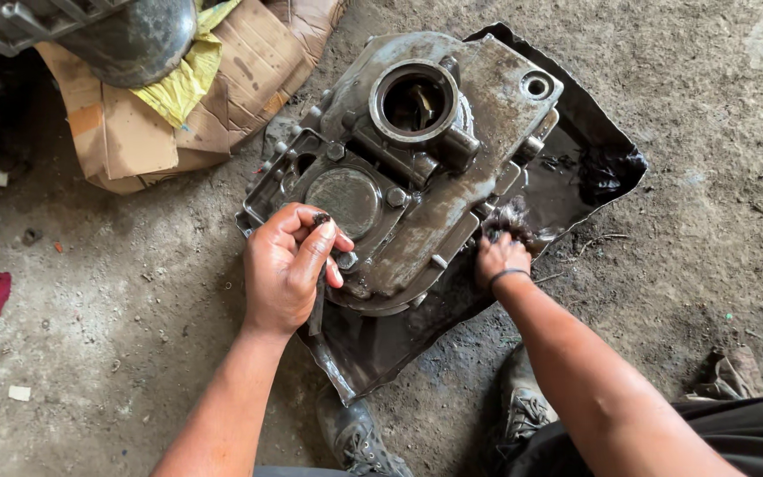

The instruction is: The person scrubs a greasy engine part with a wire brush and then scrapes the inside of a cylindrical opening with a metal tool. The part rests on a metal sheet on the floor.

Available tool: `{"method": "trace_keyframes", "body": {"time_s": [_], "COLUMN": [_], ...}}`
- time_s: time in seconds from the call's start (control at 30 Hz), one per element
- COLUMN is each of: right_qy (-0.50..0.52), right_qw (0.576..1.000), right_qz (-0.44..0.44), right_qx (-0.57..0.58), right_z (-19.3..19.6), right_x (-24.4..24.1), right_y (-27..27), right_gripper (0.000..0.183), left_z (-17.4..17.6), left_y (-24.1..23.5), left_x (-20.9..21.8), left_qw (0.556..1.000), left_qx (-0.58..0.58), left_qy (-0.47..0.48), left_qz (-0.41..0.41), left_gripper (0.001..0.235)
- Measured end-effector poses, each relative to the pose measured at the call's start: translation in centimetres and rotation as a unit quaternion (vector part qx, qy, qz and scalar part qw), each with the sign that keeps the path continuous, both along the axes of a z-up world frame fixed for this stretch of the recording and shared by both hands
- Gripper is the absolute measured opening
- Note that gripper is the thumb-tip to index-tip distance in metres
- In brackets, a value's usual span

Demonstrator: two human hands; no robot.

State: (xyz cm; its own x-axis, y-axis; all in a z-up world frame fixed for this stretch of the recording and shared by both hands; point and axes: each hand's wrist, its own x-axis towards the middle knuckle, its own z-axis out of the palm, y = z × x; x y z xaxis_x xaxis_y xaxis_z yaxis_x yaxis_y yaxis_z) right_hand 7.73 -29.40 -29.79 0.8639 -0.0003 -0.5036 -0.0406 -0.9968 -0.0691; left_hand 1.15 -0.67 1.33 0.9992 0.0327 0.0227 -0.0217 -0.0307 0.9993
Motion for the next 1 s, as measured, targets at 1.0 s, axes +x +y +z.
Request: {"method": "trace_keyframes", "body": {"time_s": [1.0], "right_qy": [-0.138], "right_qw": [0.826], "right_qz": [0.142], "right_qx": [0.527], "right_z": [42.1], "right_x": [-4.5], "right_y": [7.4], "right_gripper": [0.036], "left_z": [2.4], "left_y": [-3.7], "left_x": [-0.5], "left_qw": [0.990], "left_qx": [0.135], "left_qy": [-0.019], "left_qz": [-0.024], "left_gripper": [0.019]}}
